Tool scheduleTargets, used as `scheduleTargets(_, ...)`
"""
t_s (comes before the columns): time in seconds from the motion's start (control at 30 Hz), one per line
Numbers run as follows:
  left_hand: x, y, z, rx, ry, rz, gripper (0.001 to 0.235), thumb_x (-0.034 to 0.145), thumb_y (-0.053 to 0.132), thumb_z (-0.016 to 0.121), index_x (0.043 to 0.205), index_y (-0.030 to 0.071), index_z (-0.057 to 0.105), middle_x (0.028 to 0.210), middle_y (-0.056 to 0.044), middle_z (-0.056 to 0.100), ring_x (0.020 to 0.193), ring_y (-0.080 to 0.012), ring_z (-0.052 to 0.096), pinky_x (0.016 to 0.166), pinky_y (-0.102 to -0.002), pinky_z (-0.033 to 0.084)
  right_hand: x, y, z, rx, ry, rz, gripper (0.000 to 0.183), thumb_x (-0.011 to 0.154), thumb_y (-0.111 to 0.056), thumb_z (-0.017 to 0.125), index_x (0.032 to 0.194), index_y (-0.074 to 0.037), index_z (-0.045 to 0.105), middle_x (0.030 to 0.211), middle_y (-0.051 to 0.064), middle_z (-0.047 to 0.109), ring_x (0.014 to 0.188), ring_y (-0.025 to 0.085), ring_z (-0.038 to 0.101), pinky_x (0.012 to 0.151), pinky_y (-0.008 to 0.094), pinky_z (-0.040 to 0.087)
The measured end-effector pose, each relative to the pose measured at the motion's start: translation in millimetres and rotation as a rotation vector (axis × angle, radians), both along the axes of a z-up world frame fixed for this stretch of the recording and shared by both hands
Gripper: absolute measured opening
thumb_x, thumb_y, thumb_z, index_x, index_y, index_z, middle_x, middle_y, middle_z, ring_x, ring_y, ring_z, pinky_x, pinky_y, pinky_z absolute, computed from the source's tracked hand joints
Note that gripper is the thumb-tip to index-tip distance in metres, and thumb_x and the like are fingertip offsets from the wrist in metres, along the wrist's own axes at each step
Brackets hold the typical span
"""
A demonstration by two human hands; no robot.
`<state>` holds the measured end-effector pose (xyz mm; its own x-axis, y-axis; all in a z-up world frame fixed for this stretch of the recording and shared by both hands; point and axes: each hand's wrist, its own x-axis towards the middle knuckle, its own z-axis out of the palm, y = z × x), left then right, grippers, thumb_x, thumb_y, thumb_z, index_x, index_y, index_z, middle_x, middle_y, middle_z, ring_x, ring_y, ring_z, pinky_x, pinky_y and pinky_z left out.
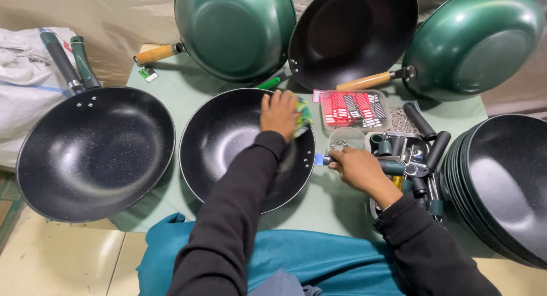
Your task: Assembling handles onto various pans using a screwdriver and wiping them clean with a cloth.
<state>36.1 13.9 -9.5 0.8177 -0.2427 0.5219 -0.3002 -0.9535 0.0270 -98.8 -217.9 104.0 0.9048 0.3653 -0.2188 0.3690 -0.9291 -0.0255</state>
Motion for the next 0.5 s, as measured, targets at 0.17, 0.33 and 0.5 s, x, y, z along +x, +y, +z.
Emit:
scheduleTargets(0.17,50,93,-24,0.136,-0.215,0.086,0.053,0.070,0.033,0.080,0.115,0.012,0.061,0.108,-0.011,0.057,0.113,-0.0367,0.051,0.109,-0.065,0.031,0,1,7,-0.005,0.018,0.012,0.041,0.100,-0.040,0.054,0.135,-0.022,0.066,0.099,0.013,0.075,0.095,0.035,0.075,0.083,0.046,0.058)
scheduleTargets(0.33,47,176,-52,0.218,-0.279,0.245,0.049,0.072,0.031,0.079,0.111,0.006,0.065,0.102,-0.017,0.058,0.115,-0.0439,0.054,0.113,-0.069,0.027,-1,3,12,-0.003,0.019,0.028,0.041,0.100,-0.040,0.054,0.134,-0.021,0.067,0.099,0.013,0.075,0.095,0.035,0.074,0.085,0.047,0.057)
scheduleTargets(0.5,9,227,-61,0.343,-0.195,0.309,0.042,0.081,0.029,0.064,0.111,0.000,0.060,0.101,-0.020,0.053,0.118,-0.0460,0.048,0.120,-0.066,0.016,2,1,10,0.018,0.023,0.044,0.041,0.100,-0.038,0.054,0.134,-0.018,0.066,0.099,0.016,0.074,0.095,0.037,0.074,0.085,0.048,0.057)
